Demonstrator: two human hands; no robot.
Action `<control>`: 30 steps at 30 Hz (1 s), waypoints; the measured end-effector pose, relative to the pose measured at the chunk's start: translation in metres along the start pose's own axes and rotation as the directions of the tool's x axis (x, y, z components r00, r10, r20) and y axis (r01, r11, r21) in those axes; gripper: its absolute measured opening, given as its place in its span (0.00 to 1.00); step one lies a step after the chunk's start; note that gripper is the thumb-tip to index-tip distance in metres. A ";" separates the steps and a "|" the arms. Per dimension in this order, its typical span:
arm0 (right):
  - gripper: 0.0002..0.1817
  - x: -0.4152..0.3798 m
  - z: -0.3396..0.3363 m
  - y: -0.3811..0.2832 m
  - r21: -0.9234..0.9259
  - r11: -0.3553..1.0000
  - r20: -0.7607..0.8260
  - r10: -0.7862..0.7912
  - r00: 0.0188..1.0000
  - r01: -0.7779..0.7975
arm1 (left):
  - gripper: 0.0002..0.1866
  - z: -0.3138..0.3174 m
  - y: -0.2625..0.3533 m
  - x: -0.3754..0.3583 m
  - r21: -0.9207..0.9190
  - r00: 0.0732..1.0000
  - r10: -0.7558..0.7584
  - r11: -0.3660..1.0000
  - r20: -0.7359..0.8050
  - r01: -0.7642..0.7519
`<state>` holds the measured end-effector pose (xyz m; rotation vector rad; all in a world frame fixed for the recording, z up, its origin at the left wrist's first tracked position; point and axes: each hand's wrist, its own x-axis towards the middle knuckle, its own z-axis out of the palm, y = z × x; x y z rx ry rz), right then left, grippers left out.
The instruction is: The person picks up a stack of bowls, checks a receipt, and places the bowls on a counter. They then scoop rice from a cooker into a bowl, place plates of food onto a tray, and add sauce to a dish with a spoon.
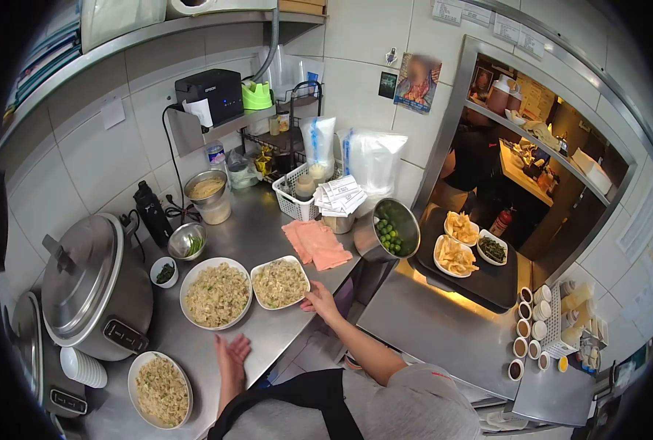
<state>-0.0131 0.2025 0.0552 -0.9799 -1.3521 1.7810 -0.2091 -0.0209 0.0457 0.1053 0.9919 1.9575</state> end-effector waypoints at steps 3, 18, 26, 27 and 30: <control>0.28 0.001 -0.003 -0.001 -0.018 1.000 0.003 -0.014 1.000 0.014 | 0.32 0.022 -0.005 -0.033 0.415 0.893 -0.373 0.875 0.250 0.250; 0.27 0.009 -0.012 -0.034 0.042 0.960 0.267 0.257 0.929 -0.278 | 0.25 0.016 -0.014 -0.102 0.369 0.997 -0.074 0.926 -0.029 0.080; 0.20 0.030 -0.013 -0.031 -0.066 0.949 0.304 0.315 0.899 -0.309 | 0.23 -0.034 -0.025 -0.180 0.172 0.858 0.224 0.972 -0.462 -0.161; 0.20 0.038 -0.026 -0.022 -0.148 0.953 0.324 0.299 0.898 -0.264 | 0.25 -0.036 -0.019 -0.190 0.144 0.829 0.269 0.963 -0.490 -0.227; 0.24 0.053 -0.047 -0.040 -0.285 0.950 0.086 0.162 0.983 -0.131 | 0.26 -0.048 -0.001 -0.219 0.143 0.741 0.332 0.940 -0.584 -0.309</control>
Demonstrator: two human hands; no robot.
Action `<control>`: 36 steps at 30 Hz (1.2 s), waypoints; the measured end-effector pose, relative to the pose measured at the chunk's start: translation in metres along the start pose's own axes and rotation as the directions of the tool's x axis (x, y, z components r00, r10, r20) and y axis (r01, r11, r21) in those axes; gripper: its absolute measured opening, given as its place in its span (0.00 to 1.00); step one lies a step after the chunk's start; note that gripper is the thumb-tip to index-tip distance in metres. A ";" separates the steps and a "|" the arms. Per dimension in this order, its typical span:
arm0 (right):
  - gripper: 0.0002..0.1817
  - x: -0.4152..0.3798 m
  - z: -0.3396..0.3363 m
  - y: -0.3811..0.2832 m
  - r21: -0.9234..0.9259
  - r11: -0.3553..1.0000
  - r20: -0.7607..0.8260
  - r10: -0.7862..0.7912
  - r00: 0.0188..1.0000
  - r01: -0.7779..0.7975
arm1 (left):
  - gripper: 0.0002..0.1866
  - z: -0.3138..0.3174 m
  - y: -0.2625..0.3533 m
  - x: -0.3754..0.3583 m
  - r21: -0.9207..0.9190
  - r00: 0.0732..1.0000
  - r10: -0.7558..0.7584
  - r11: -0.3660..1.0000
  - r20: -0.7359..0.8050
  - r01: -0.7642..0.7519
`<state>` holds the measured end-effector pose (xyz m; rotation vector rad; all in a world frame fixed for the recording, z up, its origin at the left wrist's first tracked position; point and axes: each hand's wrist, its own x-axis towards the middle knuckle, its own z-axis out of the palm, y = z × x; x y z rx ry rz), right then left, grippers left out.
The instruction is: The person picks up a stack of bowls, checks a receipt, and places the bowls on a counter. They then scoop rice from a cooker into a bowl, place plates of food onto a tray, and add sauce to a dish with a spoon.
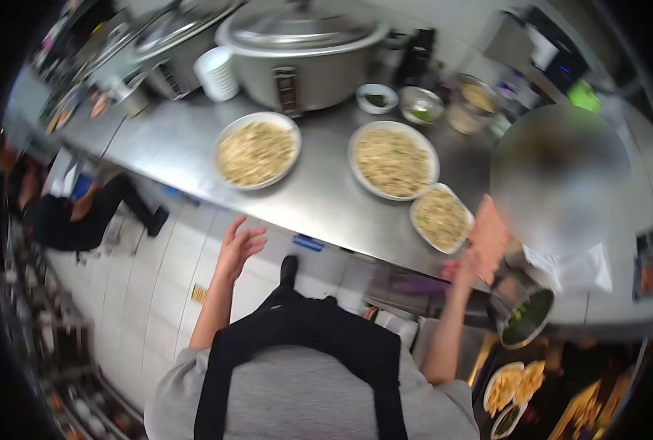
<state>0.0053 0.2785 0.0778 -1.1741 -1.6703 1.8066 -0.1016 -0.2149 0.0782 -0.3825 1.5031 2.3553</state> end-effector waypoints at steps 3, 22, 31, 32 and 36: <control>0.24 -0.003 -0.001 -0.031 0.072 0.950 -0.150 -0.290 0.945 0.303 | 0.30 -0.021 0.018 0.010 0.001 0.997 0.054 0.999 -0.063 -0.054; 0.24 -0.106 0.324 -0.038 -0.217 0.855 0.110 -0.459 0.882 0.472 | 0.16 -0.448 0.451 0.367 0.950 0.433 0.862 0.311 -0.264 -0.041; 0.25 -0.150 0.337 -0.056 -0.364 0.830 0.034 -0.441 0.897 0.422 | 0.25 -0.517 0.529 0.454 0.977 0.534 0.818 -0.181 0.213 -0.112; 0.24 -0.155 0.350 -0.062 -0.357 0.831 0.048 -0.440 0.897 0.427 | 0.19 -0.497 0.533 0.438 0.982 0.537 0.837 -0.173 0.107 0.073; 0.23 -0.160 0.375 -0.061 -0.373 0.813 0.152 -0.422 0.894 0.447 | 0.15 -0.493 0.556 0.418 0.972 0.597 0.775 -0.234 0.208 -0.035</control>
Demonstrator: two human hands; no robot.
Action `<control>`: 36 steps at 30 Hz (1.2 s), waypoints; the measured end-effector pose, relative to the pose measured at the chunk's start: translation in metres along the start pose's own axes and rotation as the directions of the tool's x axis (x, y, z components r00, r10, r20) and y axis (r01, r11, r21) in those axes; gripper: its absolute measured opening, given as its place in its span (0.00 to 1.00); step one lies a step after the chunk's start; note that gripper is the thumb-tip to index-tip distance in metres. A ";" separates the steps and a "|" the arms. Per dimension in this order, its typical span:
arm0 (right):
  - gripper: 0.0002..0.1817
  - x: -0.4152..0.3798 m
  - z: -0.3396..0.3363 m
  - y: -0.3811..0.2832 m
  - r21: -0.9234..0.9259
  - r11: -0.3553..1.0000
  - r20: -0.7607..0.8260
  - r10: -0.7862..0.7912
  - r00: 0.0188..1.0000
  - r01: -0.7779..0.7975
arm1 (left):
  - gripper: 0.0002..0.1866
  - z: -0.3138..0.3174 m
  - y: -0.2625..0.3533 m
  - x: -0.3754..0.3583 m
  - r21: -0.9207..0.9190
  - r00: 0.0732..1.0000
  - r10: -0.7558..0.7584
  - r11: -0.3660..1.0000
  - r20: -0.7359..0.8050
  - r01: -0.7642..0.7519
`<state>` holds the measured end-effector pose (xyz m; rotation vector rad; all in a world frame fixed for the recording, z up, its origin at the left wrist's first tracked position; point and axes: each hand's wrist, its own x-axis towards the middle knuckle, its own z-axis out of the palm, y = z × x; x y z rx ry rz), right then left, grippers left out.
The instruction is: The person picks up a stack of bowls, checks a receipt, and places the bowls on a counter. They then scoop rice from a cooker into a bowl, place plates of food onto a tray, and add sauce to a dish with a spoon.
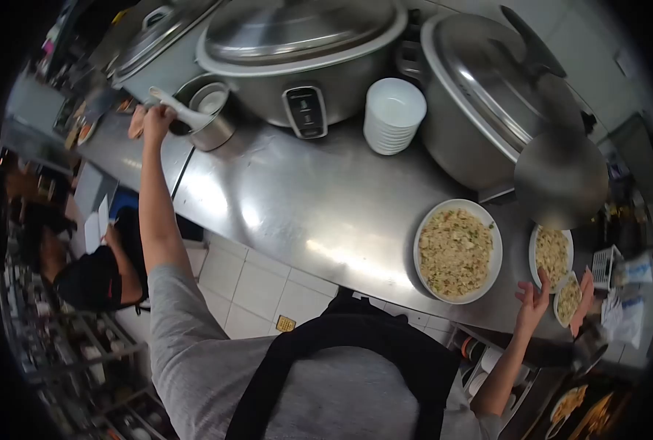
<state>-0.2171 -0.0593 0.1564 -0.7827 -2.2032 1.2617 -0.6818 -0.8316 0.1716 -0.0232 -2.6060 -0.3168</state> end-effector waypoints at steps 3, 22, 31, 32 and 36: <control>0.23 0.001 0.005 0.007 0.052 0.998 0.054 -0.024 0.998 0.021 | 0.16 -0.067 0.038 -0.009 -0.340 0.964 -0.238 0.922 -0.123 0.184; 0.20 -0.085 0.062 -0.062 0.763 0.310 0.566 0.104 0.818 -0.567 | 0.18 -0.078 0.520 -0.382 -0.856 0.576 0.770 0.075 -0.276 -0.511; 0.11 0.008 0.012 -0.031 -0.349 0.936 0.490 0.138 0.861 0.049 | 0.17 -0.056 0.491 -0.364 -0.894 0.861 0.474 0.445 0.186 -0.052; 0.11 0.017 0.021 -0.031 -0.402 0.913 0.494 0.147 0.857 0.075 | 0.16 -0.055 0.486 -0.363 -0.893 0.874 0.445 0.449 0.193 -0.032; 0.13 0.037 0.053 -0.041 -0.560 0.812 0.524 0.192 0.830 0.165 | 0.14 -0.050 0.472 -0.364 -0.899 0.899 0.375 0.436 0.227 0.045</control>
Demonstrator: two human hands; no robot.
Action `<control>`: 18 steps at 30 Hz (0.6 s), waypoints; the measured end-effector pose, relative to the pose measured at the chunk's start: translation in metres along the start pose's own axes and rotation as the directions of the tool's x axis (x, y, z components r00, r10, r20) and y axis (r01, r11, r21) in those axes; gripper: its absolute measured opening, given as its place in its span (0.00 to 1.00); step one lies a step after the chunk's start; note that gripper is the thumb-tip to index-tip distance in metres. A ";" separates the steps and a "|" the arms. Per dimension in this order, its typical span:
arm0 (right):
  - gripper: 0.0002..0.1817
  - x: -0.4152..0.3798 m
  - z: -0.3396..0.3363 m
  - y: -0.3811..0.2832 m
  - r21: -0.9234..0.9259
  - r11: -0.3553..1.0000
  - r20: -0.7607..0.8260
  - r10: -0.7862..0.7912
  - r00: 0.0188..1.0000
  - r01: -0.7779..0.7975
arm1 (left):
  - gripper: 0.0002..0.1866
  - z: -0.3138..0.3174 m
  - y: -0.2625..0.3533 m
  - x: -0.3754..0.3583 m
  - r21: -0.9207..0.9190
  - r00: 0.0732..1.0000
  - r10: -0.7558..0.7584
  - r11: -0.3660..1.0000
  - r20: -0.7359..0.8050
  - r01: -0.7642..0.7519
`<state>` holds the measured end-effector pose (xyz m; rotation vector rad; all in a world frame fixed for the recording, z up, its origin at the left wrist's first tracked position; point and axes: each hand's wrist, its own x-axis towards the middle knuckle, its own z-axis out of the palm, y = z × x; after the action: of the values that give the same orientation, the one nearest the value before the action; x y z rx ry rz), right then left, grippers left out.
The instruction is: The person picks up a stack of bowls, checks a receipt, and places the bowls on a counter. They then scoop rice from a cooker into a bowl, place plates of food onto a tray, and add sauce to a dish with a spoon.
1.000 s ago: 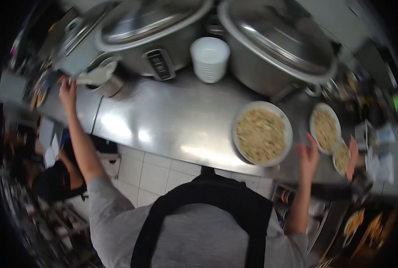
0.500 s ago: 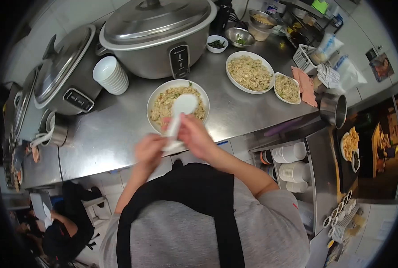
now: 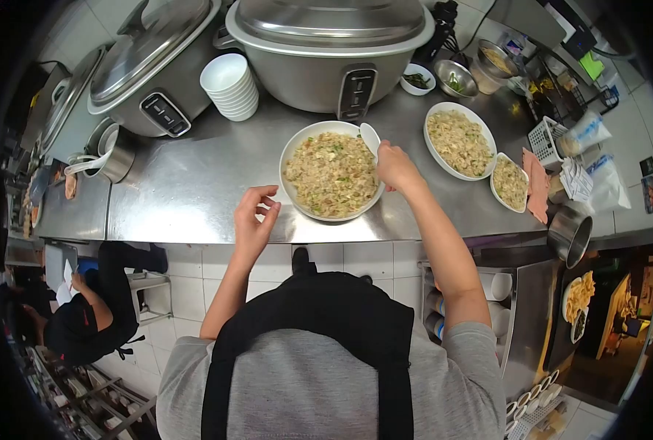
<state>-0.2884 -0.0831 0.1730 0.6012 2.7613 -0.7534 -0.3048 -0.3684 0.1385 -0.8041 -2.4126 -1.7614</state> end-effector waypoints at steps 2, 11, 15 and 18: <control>0.16 0.008 0.001 -0.019 -0.108 0.993 0.056 -0.035 0.998 0.041 | 0.14 -0.001 -0.004 -0.002 -0.031 1.000 -0.029 0.999 0.006 0.030; 0.29 -0.029 0.002 -0.042 -0.504 0.784 0.129 -0.345 0.930 0.361 | 0.13 -0.025 -0.033 0.000 -0.057 0.983 -0.181 0.982 -0.032 0.179; 0.32 -0.077 0.019 -0.021 -0.576 0.738 0.082 -0.376 0.923 0.352 | 0.13 -0.029 -0.036 0.002 -0.059 0.982 -0.190 0.980 -0.015 0.189; 0.34 -0.087 0.010 -0.024 -0.565 0.719 0.015 -0.482 0.876 0.405 | 0.14 -0.022 -0.043 0.004 -0.069 0.982 -0.186 0.980 0.019 0.187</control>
<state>-0.2205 -0.1358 0.2018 -0.1535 3.0671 0.0649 -0.3328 -0.3959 0.1097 -0.6136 -2.5209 -1.9213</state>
